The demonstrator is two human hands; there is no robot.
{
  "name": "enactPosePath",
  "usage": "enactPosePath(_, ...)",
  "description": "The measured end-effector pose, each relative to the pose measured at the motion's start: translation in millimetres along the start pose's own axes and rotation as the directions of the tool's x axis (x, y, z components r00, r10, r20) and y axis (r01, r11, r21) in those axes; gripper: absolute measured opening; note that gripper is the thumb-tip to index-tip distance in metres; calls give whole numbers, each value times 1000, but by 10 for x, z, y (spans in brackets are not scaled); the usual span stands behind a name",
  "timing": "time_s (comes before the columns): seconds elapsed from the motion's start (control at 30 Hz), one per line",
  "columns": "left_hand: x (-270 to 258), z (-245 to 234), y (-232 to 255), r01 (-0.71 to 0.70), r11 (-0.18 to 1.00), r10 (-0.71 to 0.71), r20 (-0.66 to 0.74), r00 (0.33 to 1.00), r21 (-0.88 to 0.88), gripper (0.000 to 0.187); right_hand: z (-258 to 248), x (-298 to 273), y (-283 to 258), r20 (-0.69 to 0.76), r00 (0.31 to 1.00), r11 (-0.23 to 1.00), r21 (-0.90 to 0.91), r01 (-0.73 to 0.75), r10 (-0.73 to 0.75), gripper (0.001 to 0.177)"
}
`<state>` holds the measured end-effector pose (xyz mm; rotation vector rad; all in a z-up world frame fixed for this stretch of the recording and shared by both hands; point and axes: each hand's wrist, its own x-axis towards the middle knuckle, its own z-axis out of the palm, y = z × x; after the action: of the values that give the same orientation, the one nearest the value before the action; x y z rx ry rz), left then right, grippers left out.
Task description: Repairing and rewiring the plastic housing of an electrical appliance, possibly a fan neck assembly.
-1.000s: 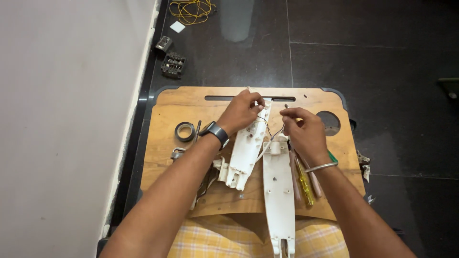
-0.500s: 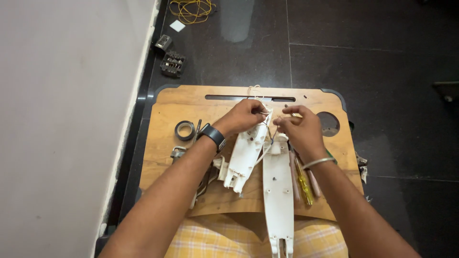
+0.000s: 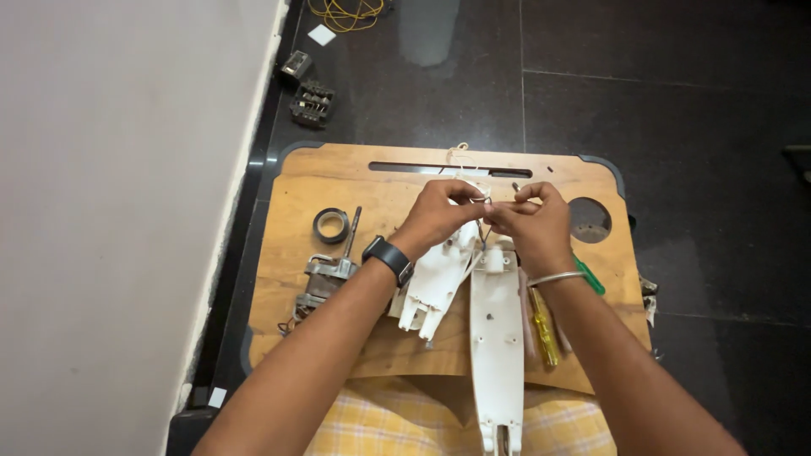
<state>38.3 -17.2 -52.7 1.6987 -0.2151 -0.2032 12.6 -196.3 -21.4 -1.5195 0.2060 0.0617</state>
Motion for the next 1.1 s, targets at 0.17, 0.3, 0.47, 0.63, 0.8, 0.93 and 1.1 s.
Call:
enactPosePath(0.17, -47, 65, 48, 98, 995, -99, -21, 995, -23, 35, 10, -12, 66, -22, 998, 997, 48, 62, -61, 37)
enactPosePath(0.3, -49, 119, 24, 76, 995, -70, -101, 992, 64, 26, 71, -71, 56, -81, 992, 990, 97, 102, -94, 39)
enactPosePath(0.47, -64, 132, 68, 128, 990, -120, -124, 985, 58, 22, 106, -89, 108, -93, 982, 986, -43, 162, -165, 44)
enactPosePath(0.63, -47, 139, -31, 94, 993, -102, -119, 988, -74, 21, 136, -102, 63, -44, 978, 977, -74, 202, -206, 40)
enactPosePath(0.8, -68, 119, 27, 101, 994, -104, -92, 990, -41, 20, 202, -191, -93, -87, 964, 871, -454, 186, -252, 40)
enactPosePath(0.93, -8, 137, -124, 76, 996, -79, -98, 992, -37, 19, 156, -170, -189, -53, 978, 819, -557, 137, -200, 34)
enactPosePath(1.1, -132, 41, 230, 135, 955, -106, -120, 987, 264, 22, -85, -82, -300, 317, 833, 470, -709, 525, -453, 23)
